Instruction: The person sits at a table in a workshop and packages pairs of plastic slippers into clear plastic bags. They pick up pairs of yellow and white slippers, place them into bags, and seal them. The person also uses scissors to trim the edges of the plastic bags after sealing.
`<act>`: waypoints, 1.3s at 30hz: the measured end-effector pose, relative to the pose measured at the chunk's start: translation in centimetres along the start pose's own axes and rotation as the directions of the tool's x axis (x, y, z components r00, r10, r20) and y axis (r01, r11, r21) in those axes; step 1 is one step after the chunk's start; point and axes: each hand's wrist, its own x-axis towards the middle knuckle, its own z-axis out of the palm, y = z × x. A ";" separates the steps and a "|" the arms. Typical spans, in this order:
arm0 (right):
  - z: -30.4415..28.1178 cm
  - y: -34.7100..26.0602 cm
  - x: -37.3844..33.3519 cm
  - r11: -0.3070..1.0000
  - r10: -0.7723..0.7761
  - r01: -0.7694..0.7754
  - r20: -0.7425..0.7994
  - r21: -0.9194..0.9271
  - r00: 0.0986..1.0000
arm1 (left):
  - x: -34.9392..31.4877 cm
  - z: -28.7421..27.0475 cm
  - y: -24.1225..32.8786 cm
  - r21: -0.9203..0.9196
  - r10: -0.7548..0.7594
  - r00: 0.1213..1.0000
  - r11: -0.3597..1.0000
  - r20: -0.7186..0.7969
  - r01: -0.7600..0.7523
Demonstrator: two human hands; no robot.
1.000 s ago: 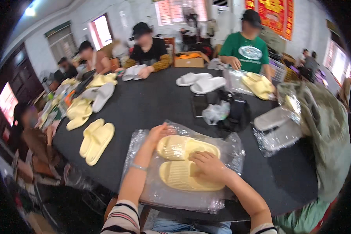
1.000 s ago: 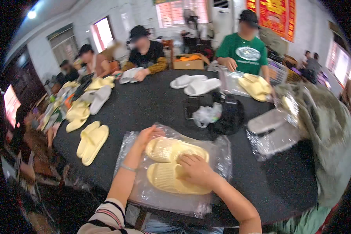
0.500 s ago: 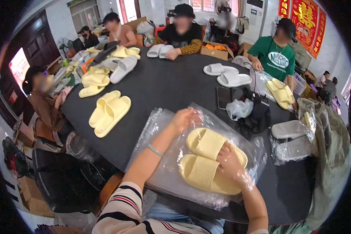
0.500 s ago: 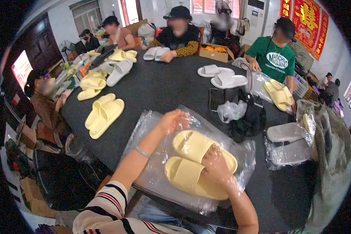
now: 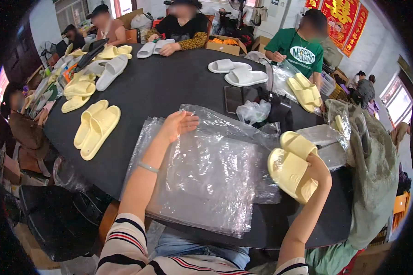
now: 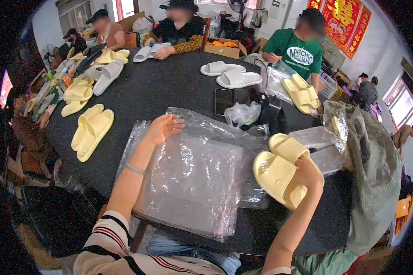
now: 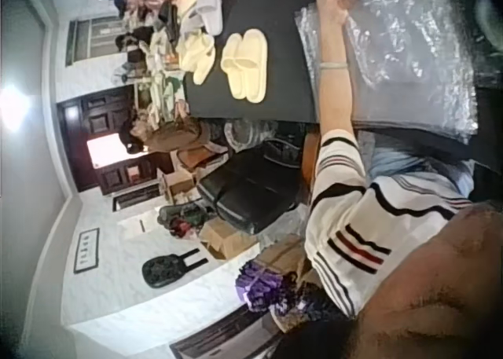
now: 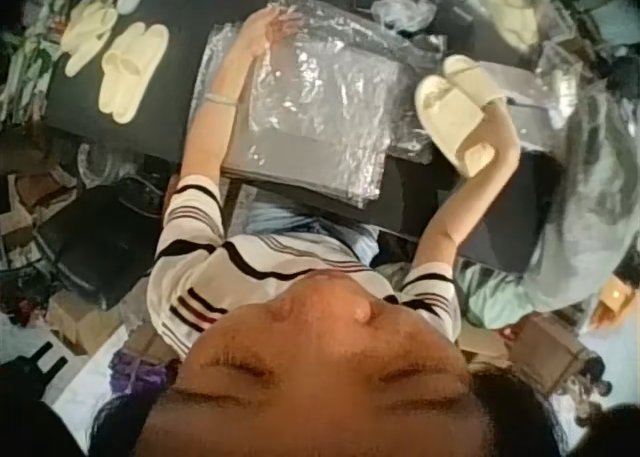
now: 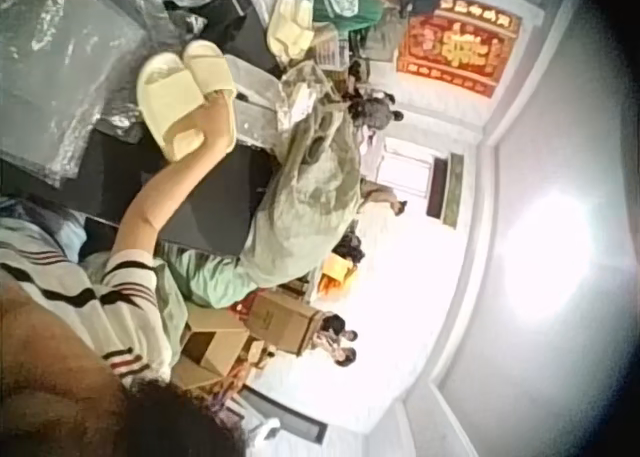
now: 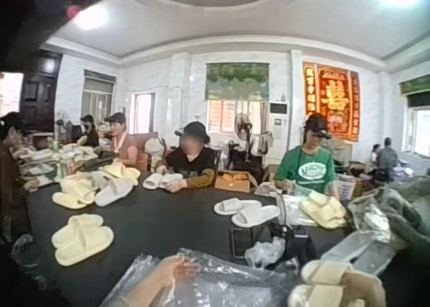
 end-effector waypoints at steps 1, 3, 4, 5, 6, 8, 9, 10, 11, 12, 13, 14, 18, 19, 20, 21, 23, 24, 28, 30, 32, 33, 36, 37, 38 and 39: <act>-1.4 -0.7 -0.8 0.997 0.026 -0.023 -0.042 0.069 0.999 | -0.2 -0.1 0.3 0.018 -0.003 1.000 1.000 0.007 0.003; -3.0 -0.3 -1.8 0.950 0.311 -0.309 -0.023 0.048 0.950 | -0.6 -0.4 0.7 0.043 -0.009 0.999 0.999 0.031 0.008; -3.3 0.4 -2.2 0.895 0.444 -0.443 -0.012 0.045 0.896 | -0.8 -0.6 1.0 0.059 -0.023 0.999 0.998 0.048 0.020; -3.5 1.4 -2.8 0.910 0.416 -0.415 -0.017 0.011 0.909 | -0.8 -0.7 0.9 0.055 -0.036 0.997 0.998 0.072 0.032; -3.7 2.6 -3.4 0.921 0.388 -0.388 -0.022 -0.024 0.921 | -0.6 -0.7 0.8 0.050 -0.050 0.994 0.998 0.098 0.045; -3.8 2.3 -4.2 0.946 0.317 -0.322 -0.102 -0.036 0.943 | -0.4 -0.8 0.7 0.062 -0.059 0.990 0.997 0.130 0.051; -4.0 2.1 -4.6 0.931 0.346 -0.356 -0.123 -0.080 0.930 | -0.3 -0.7 0.4 0.072 -0.058 0.988 0.996 0.142 0.048; -4.9 -1.1 -4.3 0.916 0.367 -0.384 -0.142 -0.118 0.919 | -0.3 -0.7 0.3 0.086 -0.054 0.988 0.995 0.148 0.041; -5.6 -4.2 -4.0 0.897 0.388 -0.413 -0.164 -0.157 0.907 | -0.4 -0.6 0.4 0.062 -0.053 0.991 0.997 0.124 0.046; -5.7 -6.5 -3.9 0.931 0.298 -0.335 -0.230 -0.144 0.926 | -0.5 -0.5 0.6 0.036 -0.052 0.994 0.998 0.100 0.048; -5.5 -8.6 -3.3 0.956 0.234 -0.270 -0.257 -0.114 0.938 | -0.6 -0.3 0.7 0.010 -0.052 0.996 0.999 0.076 0.051; -5.2 -10.5 -2.5 0.975 0.171 -0.204 -0.286 -0.088 0.943 | -0.7 -0.1 0.7 0.009 -0.045 0.998 0.999 0.042 0.045; -0.8 -10.9 0.9 0.973 0.062 -0.125 -0.298 -0.197 0.953 | -0.5 -0.2 0.6 0.019 -0.010 1.000 1.000 0.025 0.009; 0.4 -9.9 1.7 0.954 0.084 -0.159 -0.282 -0.254 0.956 | -0.3 -0.6 0.5 0.026 0.003 0.999 1.000 0.045 -0.004; 0.9 -9.3 2.2 0.931 0.106 -0.189 -0.265 -0.313 0.958 | -0.2 -0.7 0.5 0.041 -0.017 0.997 0.999 0.076 0.014; 0.9 -8.7 2.1 0.919 0.137 -0.221 -0.263 -0.327 0.955 | -0.2 -0.7 0.5 0.055 -0.037 0.994 0.998 0.106 0.031; 1.0 -8.5 2.4 0.899 0.171 -0.256 -0.253 -0.356 0.952 | -0.6 -0.7 0.8 0.059 -0.055 0.989 0.997 0.140 0.047; 0.7 -8.9 2.1 0.888 0.170 -0.285 -0.317 -0.362 0.933 | -0.7 -0.3 0.7 0.046 -0.059 0.986 0.998 0.155 0.053; -0.2 -11.9 1.4 0.924 -0.038 -0.088 -0.318 -0.371 0.947 | -1.2 -0.4 0.2 0.015 -0.066 0.982 0.998 0.176 0.064; -0.1 -12.6 1.5 0.960 -0.203 0.155 -0.199 -0.234 0.959 | -1.0 -0.7 0.0 -0.014 -0.069 0.969 0.997 0.237 0.075; 0.6 -13.3 2.0 0.950 -0.311 0.305 -0.214 -0.061 0.926 | -0.6 -1.0 -0.1 -0.026 -0.088 0.957 0.995 0.275 0.099; 0.8 -13.5 2.2 0.962 -0.272 0.263 -0.160 -0.074 0.949 | -0.6 -1.2 -0.1 -0.056 -0.093 0.952 0.992 0.291 0.114; 1.7 -12.7 2.7 0.972 -0.235 0.226 -0.180 -0.071 0.955 | -0.7 -0.8 0.2 -0.146 -0.106 0.946 0.977 0.306 0.157; 1.7 -12.3 2.7 0.977 -0.214 0.208 -0.199 -0.054 0.956 | -0.7 -1.0 0.2 -0.121 -0.095 0.945 0.983 0.314 0.139; 1.5 -11.9 2.7 0.981 -0.192 0.188 -0.217 -0.036 0.957 | -0.5 -1.2 0.3 -0.095 -0.086 0.943 0.988 0.322 0.122; 1.2 -11.5 2.7 0.986 -0.168 0.168 -0.235 -0.017 0.957 | -0.3 -1.4 0.5 -0.069 -0.078 0.940 0.992 0.331 0.106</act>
